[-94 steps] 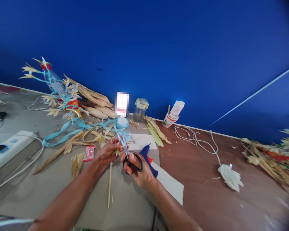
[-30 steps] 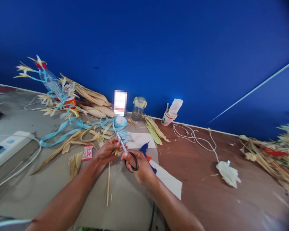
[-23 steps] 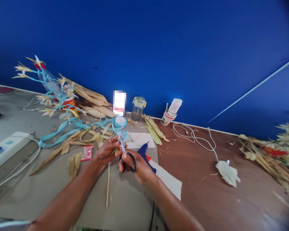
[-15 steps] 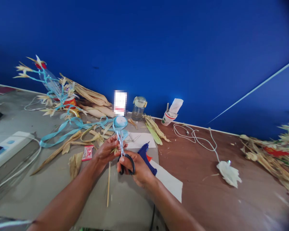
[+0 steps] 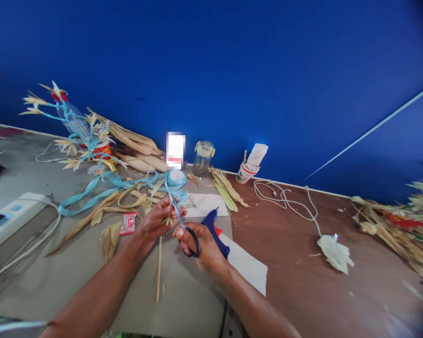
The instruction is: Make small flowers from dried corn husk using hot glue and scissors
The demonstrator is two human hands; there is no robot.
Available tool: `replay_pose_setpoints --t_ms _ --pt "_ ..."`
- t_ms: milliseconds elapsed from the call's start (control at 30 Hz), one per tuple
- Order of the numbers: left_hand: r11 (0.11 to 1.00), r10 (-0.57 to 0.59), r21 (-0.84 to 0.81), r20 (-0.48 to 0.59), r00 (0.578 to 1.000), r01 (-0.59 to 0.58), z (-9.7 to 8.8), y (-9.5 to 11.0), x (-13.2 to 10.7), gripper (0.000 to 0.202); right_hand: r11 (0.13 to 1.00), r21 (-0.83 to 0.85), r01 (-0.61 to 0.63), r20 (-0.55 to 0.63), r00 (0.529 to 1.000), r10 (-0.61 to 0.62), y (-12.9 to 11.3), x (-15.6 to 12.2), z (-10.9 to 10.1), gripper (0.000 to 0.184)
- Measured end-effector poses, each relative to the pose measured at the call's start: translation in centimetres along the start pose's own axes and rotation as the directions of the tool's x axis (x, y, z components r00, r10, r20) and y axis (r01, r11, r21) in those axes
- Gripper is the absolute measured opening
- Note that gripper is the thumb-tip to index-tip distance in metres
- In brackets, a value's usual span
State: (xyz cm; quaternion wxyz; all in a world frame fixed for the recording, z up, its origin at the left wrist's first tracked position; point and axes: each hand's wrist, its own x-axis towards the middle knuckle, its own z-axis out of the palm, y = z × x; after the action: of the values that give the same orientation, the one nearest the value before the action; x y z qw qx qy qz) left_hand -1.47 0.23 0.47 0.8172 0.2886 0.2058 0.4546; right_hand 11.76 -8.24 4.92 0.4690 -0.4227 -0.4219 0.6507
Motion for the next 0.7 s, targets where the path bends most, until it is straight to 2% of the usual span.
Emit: replay_pose_setpoints --t_ms 167,333,400,567,700 --pt "1.000 0.000 -0.029 0.036 0.999 0.001 -0.69 -0.28 0.22 0.022 0.999 -0.052 -0.014 -0.016 1.000 0.014 0.55 0.08 -0.40 0.036" --pt "0.999 -0.041 -0.020 0.155 0.987 0.045 -0.38 -0.30 0.23 0.018 1.000 -0.027 -0.010 0.082 0.997 0.012 0.39 -0.04 -0.48 0.042" --pt "0.998 -0.055 -0.008 0.180 0.982 0.057 -0.10 -0.29 0.12 0.018 1.000 -0.006 -0.009 0.086 0.996 0.010 0.14 0.01 -0.35 0.044" --pt "0.992 -0.125 0.023 0.177 0.976 0.123 0.04 -0.59 -0.04 0.024 1.000 0.001 -0.017 0.025 1.000 0.017 -0.12 0.43 -0.23 0.046" --pt "0.991 -0.132 0.025 0.155 0.979 0.130 0.06 -0.76 -0.02 0.028 1.000 -0.011 -0.011 0.021 1.000 0.011 0.07 0.47 -0.40 0.046"
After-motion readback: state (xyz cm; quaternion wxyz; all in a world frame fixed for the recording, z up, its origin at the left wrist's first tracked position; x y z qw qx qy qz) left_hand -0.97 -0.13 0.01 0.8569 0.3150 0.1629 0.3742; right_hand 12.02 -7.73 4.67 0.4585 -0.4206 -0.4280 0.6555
